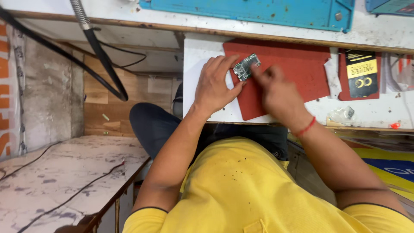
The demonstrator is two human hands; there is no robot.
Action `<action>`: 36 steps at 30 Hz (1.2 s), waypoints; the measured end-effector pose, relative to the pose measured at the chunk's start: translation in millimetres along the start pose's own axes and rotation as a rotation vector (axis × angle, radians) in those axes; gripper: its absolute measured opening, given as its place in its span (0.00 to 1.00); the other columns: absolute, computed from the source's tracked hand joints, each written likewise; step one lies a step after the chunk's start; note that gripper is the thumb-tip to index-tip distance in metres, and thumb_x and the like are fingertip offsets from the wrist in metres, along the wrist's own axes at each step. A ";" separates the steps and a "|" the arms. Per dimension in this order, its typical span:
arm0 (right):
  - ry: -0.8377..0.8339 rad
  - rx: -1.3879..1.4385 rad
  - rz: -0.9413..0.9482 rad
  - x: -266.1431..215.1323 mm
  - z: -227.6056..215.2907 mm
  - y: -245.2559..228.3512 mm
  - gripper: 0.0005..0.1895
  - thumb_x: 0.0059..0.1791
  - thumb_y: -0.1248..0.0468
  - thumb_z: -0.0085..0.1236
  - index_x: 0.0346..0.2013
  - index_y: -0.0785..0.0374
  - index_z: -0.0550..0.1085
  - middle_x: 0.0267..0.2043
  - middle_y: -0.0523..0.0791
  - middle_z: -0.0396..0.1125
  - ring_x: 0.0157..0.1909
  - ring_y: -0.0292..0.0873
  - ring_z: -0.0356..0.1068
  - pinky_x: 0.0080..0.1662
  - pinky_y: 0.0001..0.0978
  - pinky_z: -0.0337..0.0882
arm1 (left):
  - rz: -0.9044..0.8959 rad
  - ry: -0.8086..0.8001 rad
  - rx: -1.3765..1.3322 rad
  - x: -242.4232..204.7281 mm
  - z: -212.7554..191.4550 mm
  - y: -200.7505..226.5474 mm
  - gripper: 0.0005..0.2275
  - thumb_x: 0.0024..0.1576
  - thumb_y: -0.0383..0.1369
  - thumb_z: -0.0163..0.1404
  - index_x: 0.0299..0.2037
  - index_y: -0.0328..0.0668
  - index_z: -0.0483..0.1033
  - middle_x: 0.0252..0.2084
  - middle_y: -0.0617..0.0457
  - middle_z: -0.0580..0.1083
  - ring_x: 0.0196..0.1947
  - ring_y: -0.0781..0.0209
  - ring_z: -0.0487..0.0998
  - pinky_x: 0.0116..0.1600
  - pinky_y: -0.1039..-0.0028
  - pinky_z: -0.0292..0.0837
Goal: The person scrubs a small green circuit board with a purple toothbrush on a red mat. They repeatedly scrub different areas of the board, occasionally flipping it over to clean the other side.
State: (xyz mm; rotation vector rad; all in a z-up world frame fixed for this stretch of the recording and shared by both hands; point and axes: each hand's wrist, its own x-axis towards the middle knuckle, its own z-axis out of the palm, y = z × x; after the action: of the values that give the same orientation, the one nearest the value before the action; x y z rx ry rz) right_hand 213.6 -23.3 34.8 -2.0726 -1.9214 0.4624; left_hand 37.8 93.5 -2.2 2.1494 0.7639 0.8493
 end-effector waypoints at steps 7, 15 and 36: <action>0.074 0.005 0.008 9.4 -3.5 1.9 0.33 0.47 0.76 0.45 0.68 0.56 0.70 0.50 0.56 0.67 0.39 0.63 0.72 0.41 0.52 0.74 | -0.002 0.032 0.005 -3.5 2.2 -2.1 0.25 0.48 0.30 0.66 0.55 0.37 0.73 0.48 0.45 0.74 0.49 0.43 0.74 0.57 0.58 0.69; 0.152 0.049 -0.028 -1.1 5.3 -4.5 0.30 0.48 0.77 0.47 0.65 0.57 0.72 0.49 0.55 0.67 0.40 0.60 0.72 0.41 0.48 0.74 | 0.008 0.056 0.030 -4.9 0.9 3.5 0.24 0.48 0.31 0.67 0.53 0.38 0.73 0.48 0.46 0.75 0.48 0.45 0.74 0.55 0.59 0.69; 0.008 0.010 0.027 -2.6 -4.7 -12.9 0.32 0.48 0.77 0.43 0.66 0.57 0.72 0.49 0.56 0.66 0.40 0.62 0.72 0.42 0.52 0.74 | -0.060 0.055 -0.056 -3.8 0.7 -1.5 0.30 0.42 0.31 0.70 0.55 0.36 0.72 0.49 0.44 0.70 0.51 0.44 0.74 0.55 0.61 0.70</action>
State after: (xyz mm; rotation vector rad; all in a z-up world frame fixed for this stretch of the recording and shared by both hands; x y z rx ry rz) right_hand 203.6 -24.9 44.5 -2.0937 -1.8850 0.4682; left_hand 35.6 91.3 -5.1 2.0511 0.8186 0.8916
